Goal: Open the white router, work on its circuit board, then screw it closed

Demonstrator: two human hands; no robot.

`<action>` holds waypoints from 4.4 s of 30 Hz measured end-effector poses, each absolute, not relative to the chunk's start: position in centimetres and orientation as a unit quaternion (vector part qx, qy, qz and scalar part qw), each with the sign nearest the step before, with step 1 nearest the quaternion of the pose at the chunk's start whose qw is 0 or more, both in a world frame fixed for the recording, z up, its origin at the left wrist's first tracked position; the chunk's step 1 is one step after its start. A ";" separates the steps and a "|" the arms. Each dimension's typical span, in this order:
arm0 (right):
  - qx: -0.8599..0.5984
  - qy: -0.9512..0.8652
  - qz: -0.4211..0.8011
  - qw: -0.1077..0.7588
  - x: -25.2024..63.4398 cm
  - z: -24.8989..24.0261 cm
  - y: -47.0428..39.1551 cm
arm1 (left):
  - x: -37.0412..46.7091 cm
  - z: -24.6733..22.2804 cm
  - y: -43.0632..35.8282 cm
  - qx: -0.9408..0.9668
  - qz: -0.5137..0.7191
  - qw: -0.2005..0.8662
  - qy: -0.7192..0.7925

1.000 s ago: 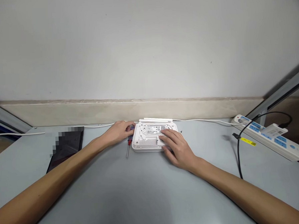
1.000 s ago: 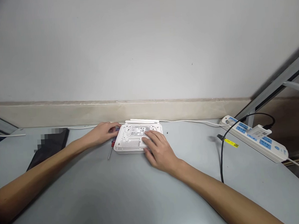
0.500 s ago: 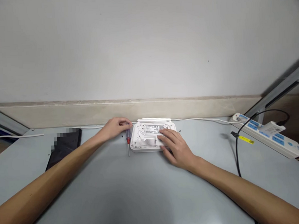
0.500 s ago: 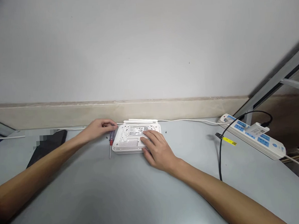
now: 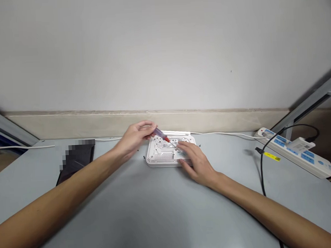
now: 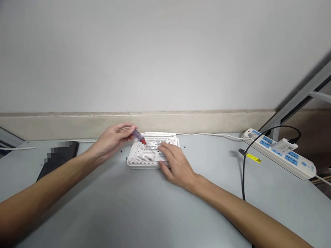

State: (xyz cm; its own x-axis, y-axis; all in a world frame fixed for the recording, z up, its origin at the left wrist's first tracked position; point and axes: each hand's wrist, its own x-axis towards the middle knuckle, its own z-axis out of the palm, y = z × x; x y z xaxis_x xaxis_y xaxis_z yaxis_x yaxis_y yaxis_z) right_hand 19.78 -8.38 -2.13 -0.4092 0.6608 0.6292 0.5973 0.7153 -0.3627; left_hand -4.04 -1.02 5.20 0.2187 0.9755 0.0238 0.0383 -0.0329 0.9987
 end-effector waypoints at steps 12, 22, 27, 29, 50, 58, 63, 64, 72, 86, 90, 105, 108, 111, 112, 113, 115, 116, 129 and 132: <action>-0.386 -0.685 0.216 0.579 20.4 0.6 -8.3 | 0.9 2.8 -3.2 0.601 0.394 0.586 0.374; -0.392 -0.599 0.382 0.584 20.5 0.8 -7.7 | 0.4 2.5 -2.4 0.764 0.284 0.474 0.333; -0.378 -0.556 0.391 0.628 21.1 1.6 -6.9 | 0.0 2.6 -2.0 0.741 0.269 0.510 0.343; -0.376 -0.545 0.381 0.646 21.5 1.9 -6.6 | -0.1 2.6 -2.0 0.737 0.266 0.516 0.346; -0.455 -0.720 0.334 0.403 22.8 4.6 -7.3 | -0.6 1.8 -1.7 0.685 0.292 0.587 0.317; -0.470 -0.827 0.215 0.220 22.8 4.6 -7.6 | -0.8 2.2 -2.1 0.696 0.295 0.564 0.331; -0.470 -0.843 0.180 0.193 22.6 5.0 -8.0 | -0.7 2.4 -2.2 0.700 0.290 0.550 0.351; -0.469 -0.846 0.166 0.195 22.6 5.2 -8.0 | -0.7 2.5 -2.3 0.703 0.288 0.545 0.355; -0.478 -0.853 0.050 0.204 22.4 4.7 -8.2 | -0.5 2.6 -2.6 0.734 0.277 0.503 0.364; -0.353 -0.868 0.157 0.311 22.8 5.4 -8.1 | -0.6 2.6 -2.7 0.738 0.263 0.508 0.359; -0.367 -0.838 0.208 0.347 22.9 5.9 -8.2 | -0.6 2.7 -2.7 0.743 0.258 0.507 0.353; -0.453 -0.757 0.289 0.371 22.0 3.6 -7.9 | -0.4 3.0 -3.0 0.771 0.236 0.486 0.338; -0.432 -0.797 0.231 0.353 21.9 3.6 -7.9 | -0.4 3.1 -3.2 0.784 0.214 0.482 0.327; -0.425 -0.810 0.200 0.351 21.7 3.5 -8.0 | -0.4 3.1 -3.4 0.788 0.207 0.486 0.316; -0.430 -0.807 0.197 0.353 21.7 3.6 -8.0 | -0.4 3.1 -3.5 0.781 0.213 0.493 0.318; -0.436 -0.802 0.197 0.357 21.7 3.6 -8.0 | -0.5 3.1 -3.5 0.769 0.220 0.507 0.323; -0.448 -0.792 0.204 0.362 21.6 3.6 -8.1 | -0.7 3.1 -3.6 0.728 0.233 0.554 0.329; -0.451 -0.788 0.211 0.363 21.6 3.6 -8.1 | -0.8 3.0 -3.5 0.706 0.239 0.581 0.328; -0.375 -0.604 0.479 0.515 20.6 2.1 -8.7 | -1.2 2.1 -2.1 0.681 0.254 0.642 0.242; -0.364 -0.589 0.498 0.522 20.5 2.0 -8.6 | -1.2 2.1 -2.2 0.687 0.253 0.640 0.234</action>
State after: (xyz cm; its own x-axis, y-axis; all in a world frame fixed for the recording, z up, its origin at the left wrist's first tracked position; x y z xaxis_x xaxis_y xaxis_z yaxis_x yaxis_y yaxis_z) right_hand 20.51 -8.64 2.00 -0.1895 0.9490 0.2519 -0.0911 0.2385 -0.9669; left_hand -1.19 -2.22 2.14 0.7628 0.6449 0.0473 -0.0024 -0.0703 0.9975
